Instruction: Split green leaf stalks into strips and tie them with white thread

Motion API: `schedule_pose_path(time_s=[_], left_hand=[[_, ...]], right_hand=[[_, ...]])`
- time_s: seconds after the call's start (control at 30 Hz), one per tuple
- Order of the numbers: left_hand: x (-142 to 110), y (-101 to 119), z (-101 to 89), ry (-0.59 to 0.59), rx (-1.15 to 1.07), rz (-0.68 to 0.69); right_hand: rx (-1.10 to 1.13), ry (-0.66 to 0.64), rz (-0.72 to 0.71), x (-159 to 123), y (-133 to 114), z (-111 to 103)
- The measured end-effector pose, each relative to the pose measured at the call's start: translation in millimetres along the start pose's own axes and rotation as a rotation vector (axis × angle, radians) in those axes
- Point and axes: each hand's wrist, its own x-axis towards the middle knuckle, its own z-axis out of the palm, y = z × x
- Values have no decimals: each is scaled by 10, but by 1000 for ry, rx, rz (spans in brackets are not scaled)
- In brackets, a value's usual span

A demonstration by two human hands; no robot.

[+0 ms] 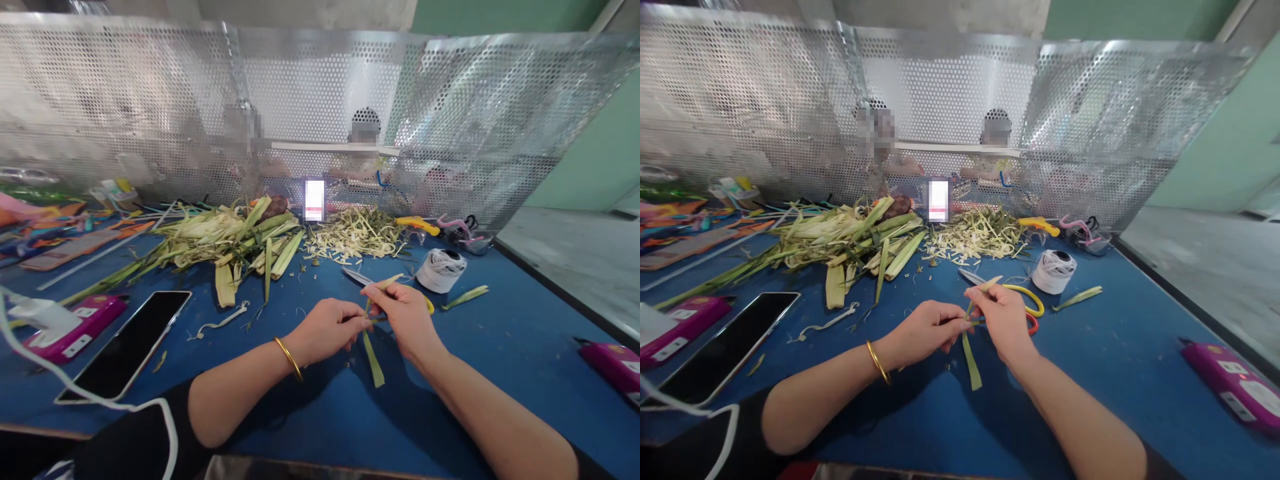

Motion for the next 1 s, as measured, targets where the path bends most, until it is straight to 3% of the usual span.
schedule_pose_path(time_s=[0.23,0.3,0.4,0.47,0.57,0.7,0.83,0.9,1.0], left_hand=[[21,-50,-1,-69,-33,-49],[28,-47,-22,-38,-152,-79],[40,-15,-77,4,-381,-122],[46,4,-117,-4,-471,-146],[52,-1,-149,-5,-496,-155],[55,-42,-127,-10,-412,-146],[52,-38,-106,90,-532,-169],[52,-23,-113,125,-643,-159],[57,-16,-133,119,-734,-150]], right_hand=[[-227,-69,-96,21,52,-11],[-334,-63,-219,65,30,-90],[-579,-24,-544,157,-68,-283],[-736,-121,-732,206,-137,-406],[-853,-306,-863,231,-178,-494],[-908,-425,-894,218,-153,-460],[-973,-159,-1037,152,-170,-377],[-997,-112,-1152,72,-184,-305],[-1053,-322,-1293,-68,-157,-153]])
